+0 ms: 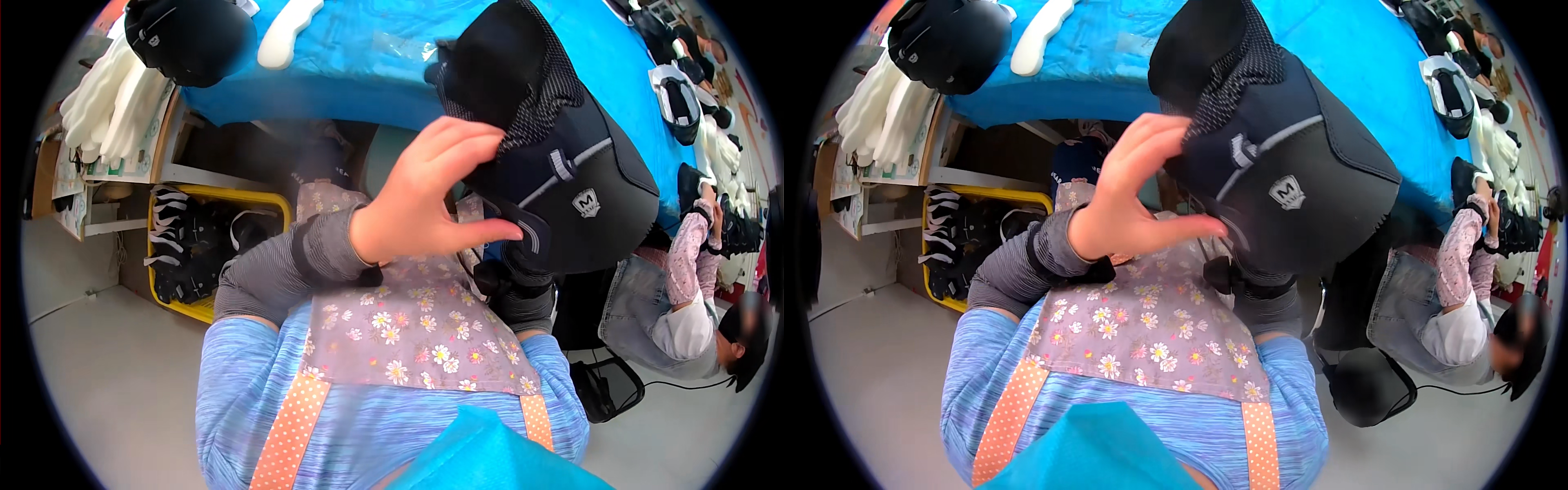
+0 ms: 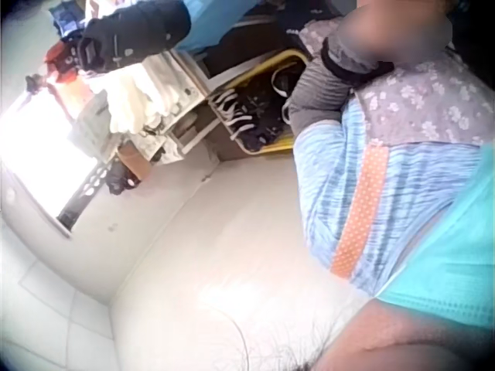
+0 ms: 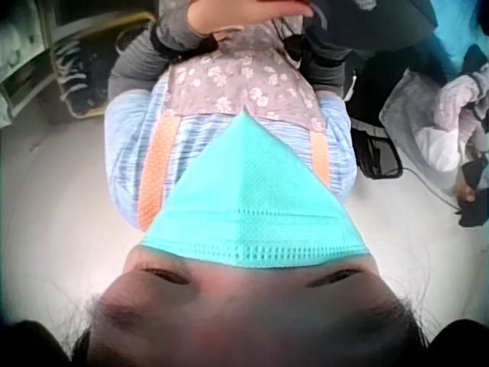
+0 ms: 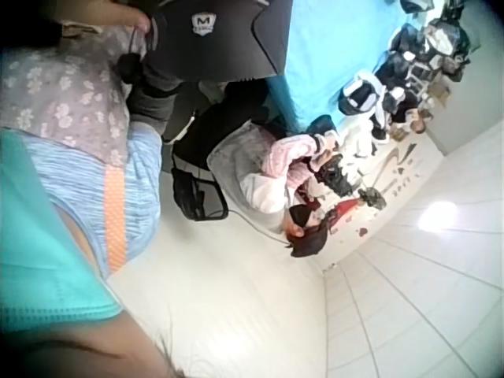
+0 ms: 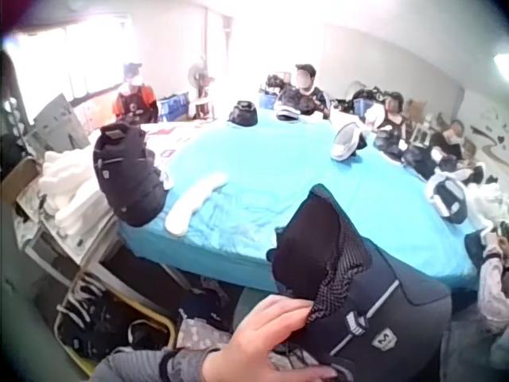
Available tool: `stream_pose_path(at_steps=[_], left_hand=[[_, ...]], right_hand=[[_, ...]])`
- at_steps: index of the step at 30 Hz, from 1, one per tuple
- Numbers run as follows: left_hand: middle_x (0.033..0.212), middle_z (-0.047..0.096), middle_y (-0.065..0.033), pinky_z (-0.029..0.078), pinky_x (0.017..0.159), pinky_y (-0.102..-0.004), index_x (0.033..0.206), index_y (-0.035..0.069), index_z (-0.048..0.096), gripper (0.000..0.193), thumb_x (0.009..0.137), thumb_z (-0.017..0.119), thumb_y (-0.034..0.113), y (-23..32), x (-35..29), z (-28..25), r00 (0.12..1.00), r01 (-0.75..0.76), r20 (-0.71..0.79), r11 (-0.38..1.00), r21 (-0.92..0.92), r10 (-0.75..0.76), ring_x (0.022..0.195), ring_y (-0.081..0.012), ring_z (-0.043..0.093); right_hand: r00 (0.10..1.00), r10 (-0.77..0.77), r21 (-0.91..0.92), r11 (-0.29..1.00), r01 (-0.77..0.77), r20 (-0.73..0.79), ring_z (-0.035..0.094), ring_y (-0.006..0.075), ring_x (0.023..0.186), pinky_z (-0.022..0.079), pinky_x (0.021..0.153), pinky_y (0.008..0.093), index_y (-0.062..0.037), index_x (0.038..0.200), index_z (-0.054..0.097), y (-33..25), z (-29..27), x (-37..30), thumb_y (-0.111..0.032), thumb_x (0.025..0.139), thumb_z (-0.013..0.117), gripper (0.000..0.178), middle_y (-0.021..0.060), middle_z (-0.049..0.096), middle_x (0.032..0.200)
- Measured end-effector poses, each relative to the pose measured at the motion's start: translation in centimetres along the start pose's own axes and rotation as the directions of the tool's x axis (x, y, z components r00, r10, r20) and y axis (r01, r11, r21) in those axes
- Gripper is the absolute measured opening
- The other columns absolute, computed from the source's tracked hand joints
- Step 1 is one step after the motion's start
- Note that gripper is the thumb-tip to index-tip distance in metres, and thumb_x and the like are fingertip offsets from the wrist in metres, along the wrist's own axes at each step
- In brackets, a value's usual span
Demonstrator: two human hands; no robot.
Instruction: The person inserts foam padding into the interior of a shoe upper and aligns the components by hand.
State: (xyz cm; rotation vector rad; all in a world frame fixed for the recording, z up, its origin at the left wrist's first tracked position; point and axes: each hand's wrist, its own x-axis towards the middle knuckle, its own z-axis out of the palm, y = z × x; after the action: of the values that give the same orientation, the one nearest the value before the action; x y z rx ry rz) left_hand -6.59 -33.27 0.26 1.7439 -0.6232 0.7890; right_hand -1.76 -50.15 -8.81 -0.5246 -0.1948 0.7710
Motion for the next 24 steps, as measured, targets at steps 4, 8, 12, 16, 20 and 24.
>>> stream_pose_path(at_steps=[4, 8, 12, 16, 20, 24], left_hand=[[0.096, 0.065, -0.0134, 0.050, 0.074, -0.0367, 0.100, 0.000, 0.062, 0.053, 0.063, 0.088, 0.025, 0.0, 0.1, -0.1, 0.998, -0.002, 0.058, 0.998, -0.062, 0.006, 0.085, -0.0315, 0.062], [0.101, 0.063, -0.0167, 0.051, 0.074, -0.0364, 0.105, -0.001, 0.059, 0.062, 0.059, 0.092, 0.023, 0.3, 0.6, -0.4, 0.979, -0.093, 0.180, 0.996, -0.012, 0.093, 0.086, -0.0343, 0.062], [0.100, 0.065, -0.0138, 0.052, 0.076, -0.0390, 0.118, 0.006, 0.056, 0.063, 0.064, 0.085, 0.022, 0.4, 1.0, -1.0, 0.970, 0.005, 0.241, 0.999, 0.043, -0.016, 0.091, -0.0350, 0.063], [0.093, 0.066, -0.0158, 0.052, 0.072, -0.0404, 0.115, 0.005, 0.058, 0.061, 0.065, 0.085, 0.027, 0.8, 1.8, -2.6, 0.866, 0.209, 0.477, 0.975, -0.069, -0.152, 0.086, -0.0375, 0.064], [0.084, 0.066, -0.0191, 0.051, 0.067, -0.0417, 0.109, 0.001, 0.060, 0.057, 0.067, 0.083, 0.033, 1.3, 3.9, -3.4, 0.767, 0.146, 0.626, 0.988, 0.042, -0.140, 0.080, -0.0397, 0.063], [0.081, 0.065, -0.0210, 0.051, 0.067, -0.0415, 0.101, -0.003, 0.063, 0.054, 0.068, 0.082, 0.035, 0.5, 4.1, -2.7, 0.685, 0.071, 0.719, 0.993, 0.092, -0.116, 0.078, -0.0393, 0.064]], right_hand=[[1.000, 0.012, -0.027, 1.000, -0.012, 0.009, 0.053, 0.0245, 0.121, 0.047, 0.100, 0.0395, -0.0027, 0.142, 0.038, -0.5, 0.2, 0.9, -0.024, 0.101, 0.046, 0.047, 0.0140, 0.049, 0.137], [1.000, 0.015, -0.052, 0.999, -0.014, 0.010, 0.053, 0.0244, 0.121, 0.047, 0.100, 0.0393, -0.0027, 0.142, 0.038, -1.2, 0.0, 1.0, -0.024, 0.101, 0.046, 0.047, 0.0139, 0.049, 0.137], [1.000, 0.013, -0.068, 0.998, -0.012, 0.011, 0.053, 0.0242, 0.120, 0.047, 0.100, 0.0391, -0.0027, 0.142, 0.039, -1.4, 0.1, 1.1, -0.024, 0.101, 0.046, 0.046, 0.0138, 0.049, 0.136], [1.000, 0.016, -0.081, 0.997, -0.015, 0.016, 0.053, 0.0240, 0.120, 0.047, 0.100, 0.0388, -0.0027, 0.142, 0.039, -1.1, 0.4, 1.2, -0.024, 0.101, 0.046, 0.046, 0.0137, 0.049, 0.136], [1.000, 0.017, -0.103, 0.995, -0.016, 0.011, 0.053, 0.0239, 0.120, 0.047, 0.099, 0.0386, -0.0026, 0.142, 0.039, -1.1, 0.6, 0.9, -0.023, 0.101, 0.046, 0.046, 0.0136, 0.050, 0.135], [1.000, 0.017, -0.122, 0.992, -0.016, 0.002, 0.053, 0.0237, 0.119, 0.047, 0.099, 0.0384, -0.0026, 0.141, 0.039, -1.3, 0.8, 0.6, -0.023, 0.101, 0.046, 0.046, 0.0135, 0.050, 0.135]])
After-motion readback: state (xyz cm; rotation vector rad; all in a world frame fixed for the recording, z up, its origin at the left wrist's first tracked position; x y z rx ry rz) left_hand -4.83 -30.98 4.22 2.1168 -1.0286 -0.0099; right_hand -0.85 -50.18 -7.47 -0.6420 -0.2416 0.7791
